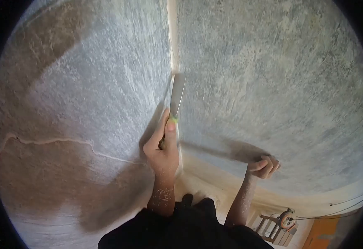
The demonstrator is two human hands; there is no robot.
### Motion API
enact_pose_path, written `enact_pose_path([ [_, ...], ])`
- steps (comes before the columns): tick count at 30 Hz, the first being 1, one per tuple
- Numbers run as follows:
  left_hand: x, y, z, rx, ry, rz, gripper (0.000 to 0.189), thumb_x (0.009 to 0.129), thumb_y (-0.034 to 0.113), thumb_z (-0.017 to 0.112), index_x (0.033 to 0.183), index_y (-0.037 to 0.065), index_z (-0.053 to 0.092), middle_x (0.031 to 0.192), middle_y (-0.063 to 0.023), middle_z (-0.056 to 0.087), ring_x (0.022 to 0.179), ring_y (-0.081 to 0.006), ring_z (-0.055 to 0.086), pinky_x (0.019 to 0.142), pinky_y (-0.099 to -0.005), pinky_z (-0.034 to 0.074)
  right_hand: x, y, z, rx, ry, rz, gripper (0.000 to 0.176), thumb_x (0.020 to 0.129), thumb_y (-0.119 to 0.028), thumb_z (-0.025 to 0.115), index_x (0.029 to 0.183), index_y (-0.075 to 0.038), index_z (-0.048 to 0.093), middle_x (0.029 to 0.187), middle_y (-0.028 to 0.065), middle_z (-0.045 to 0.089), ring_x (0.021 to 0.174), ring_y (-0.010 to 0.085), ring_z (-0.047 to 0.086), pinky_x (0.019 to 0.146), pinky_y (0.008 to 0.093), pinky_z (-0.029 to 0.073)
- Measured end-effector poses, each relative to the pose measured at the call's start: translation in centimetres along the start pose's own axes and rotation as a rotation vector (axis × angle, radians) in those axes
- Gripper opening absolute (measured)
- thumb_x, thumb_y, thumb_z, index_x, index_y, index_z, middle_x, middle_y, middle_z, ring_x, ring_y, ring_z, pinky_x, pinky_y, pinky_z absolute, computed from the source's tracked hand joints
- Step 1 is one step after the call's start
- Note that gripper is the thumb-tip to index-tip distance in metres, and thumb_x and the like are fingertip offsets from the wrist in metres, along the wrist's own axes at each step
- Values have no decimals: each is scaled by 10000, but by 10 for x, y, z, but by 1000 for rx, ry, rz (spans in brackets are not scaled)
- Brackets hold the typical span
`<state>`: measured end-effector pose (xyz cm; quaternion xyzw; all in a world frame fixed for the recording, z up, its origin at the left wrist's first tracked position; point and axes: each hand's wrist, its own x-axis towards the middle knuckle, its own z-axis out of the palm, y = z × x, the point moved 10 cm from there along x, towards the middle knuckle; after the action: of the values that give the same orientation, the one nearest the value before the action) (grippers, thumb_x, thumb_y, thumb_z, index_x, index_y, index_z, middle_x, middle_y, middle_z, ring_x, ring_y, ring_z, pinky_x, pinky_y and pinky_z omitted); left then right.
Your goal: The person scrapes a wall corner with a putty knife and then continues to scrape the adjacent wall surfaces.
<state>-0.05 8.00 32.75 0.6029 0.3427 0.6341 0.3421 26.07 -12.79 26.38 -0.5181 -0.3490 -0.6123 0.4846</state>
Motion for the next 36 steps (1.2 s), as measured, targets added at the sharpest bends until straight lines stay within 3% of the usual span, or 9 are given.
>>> enact_pose_path([
  [9,5,16,2,-13,13,109,347,966,105,613,1275,-53,598,1078,-173,716,927,-123,661,800,-249,510,8,-4,5,1,-1,-28,220,875,-112,436,687,-41,525,651,91,545,569,239,488,614,362,385],
  [12,-2,3,1,40,-7,10,346,968,102,608,1278,-52,595,1085,-176,713,926,-118,658,801,-249,510,8,-2,6,26,-8,-39,221,876,-111,436,683,-47,523,650,87,544,574,236,488,616,362,381],
  [15,3,1,0,-6,16,-42,342,973,141,607,1268,-32,612,1119,-166,703,1000,-156,650,882,-270,492,9,1,11,27,17,-14,226,879,-106,432,681,-46,521,645,83,542,570,233,489,620,367,384],
  [19,1,4,0,-65,-38,-39,342,975,156,611,1262,-30,617,1134,-164,699,1022,-153,639,907,-279,488,5,1,4,21,-29,-33,230,873,-94,430,677,-34,533,658,98,552,589,241,495,596,372,396],
  [22,-2,16,0,57,-5,101,343,965,108,617,1271,-48,602,1080,-181,713,963,-148,668,839,-258,516,6,-1,10,31,0,-30,237,878,-103,426,684,-31,543,660,104,553,585,247,495,597,371,401],
  [36,-8,11,-5,63,9,14,336,967,99,606,1269,-47,603,1109,-189,705,966,-163,676,844,-281,526,6,-1,2,32,-47,-36,267,913,-151,424,689,-52,531,639,77,541,570,236,502,628,370,387],
])
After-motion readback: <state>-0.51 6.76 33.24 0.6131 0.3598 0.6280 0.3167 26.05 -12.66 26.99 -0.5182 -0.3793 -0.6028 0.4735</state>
